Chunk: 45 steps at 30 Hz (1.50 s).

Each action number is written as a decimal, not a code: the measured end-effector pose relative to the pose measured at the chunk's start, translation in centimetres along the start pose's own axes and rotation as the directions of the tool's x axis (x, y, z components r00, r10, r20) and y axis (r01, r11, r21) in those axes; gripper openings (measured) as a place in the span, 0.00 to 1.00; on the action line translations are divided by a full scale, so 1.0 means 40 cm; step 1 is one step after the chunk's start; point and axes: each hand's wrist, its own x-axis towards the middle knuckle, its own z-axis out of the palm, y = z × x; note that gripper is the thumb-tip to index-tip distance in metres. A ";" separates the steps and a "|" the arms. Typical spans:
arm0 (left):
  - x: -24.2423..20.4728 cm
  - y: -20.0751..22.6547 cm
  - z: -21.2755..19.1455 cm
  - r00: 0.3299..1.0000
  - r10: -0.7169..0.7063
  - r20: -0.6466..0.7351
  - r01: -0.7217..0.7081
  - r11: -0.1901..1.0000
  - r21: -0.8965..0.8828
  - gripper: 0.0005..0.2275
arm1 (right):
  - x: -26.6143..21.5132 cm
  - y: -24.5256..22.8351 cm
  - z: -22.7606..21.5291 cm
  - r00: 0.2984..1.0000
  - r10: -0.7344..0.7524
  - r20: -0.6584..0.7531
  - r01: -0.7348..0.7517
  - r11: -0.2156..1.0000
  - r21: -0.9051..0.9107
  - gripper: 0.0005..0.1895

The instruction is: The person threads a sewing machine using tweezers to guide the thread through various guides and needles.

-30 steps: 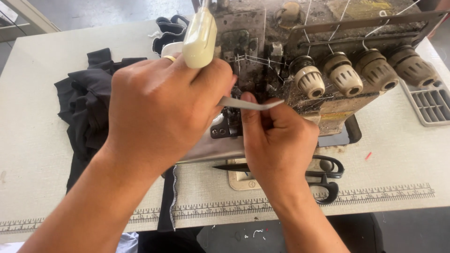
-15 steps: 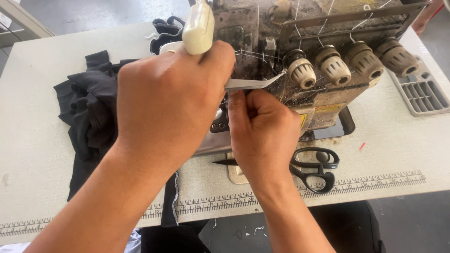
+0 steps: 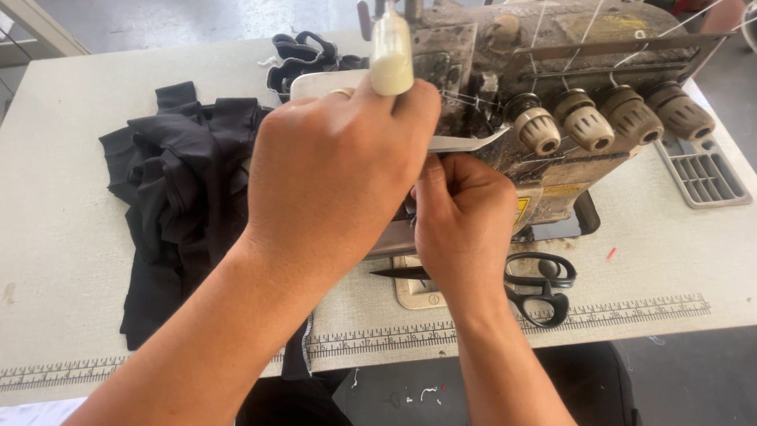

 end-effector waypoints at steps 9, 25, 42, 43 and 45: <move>0.005 0.005 -0.001 0.999 -0.032 -0.004 0.032 0.999 0.038 0.18 | -0.004 -0.031 0.001 0.991 0.103 0.085 -0.103 0.995 0.000 0.31; 0.010 0.007 -0.007 0.996 -0.093 -0.011 0.093 0.995 0.019 0.18 | 0.002 -0.061 -0.006 0.946 0.258 0.195 -0.285 0.950 0.127 0.28; 0.006 -0.002 -0.025 0.991 -0.135 0.019 0.136 0.989 -0.064 0.10 | -0.005 -0.083 -0.010 0.946 0.243 0.216 -0.237 0.970 -0.052 0.30; 0.006 -0.004 -0.025 0.991 -0.135 0.023 0.136 0.986 -0.093 0.10 | -0.005 -0.081 -0.009 0.946 0.238 0.220 -0.236 0.971 -0.038 0.29; 0.007 -0.006 -0.031 0.989 -0.143 0.044 0.147 0.981 -0.126 0.08 | -0.015 -0.092 -0.009 0.948 0.234 0.215 -0.228 0.972 -0.051 0.30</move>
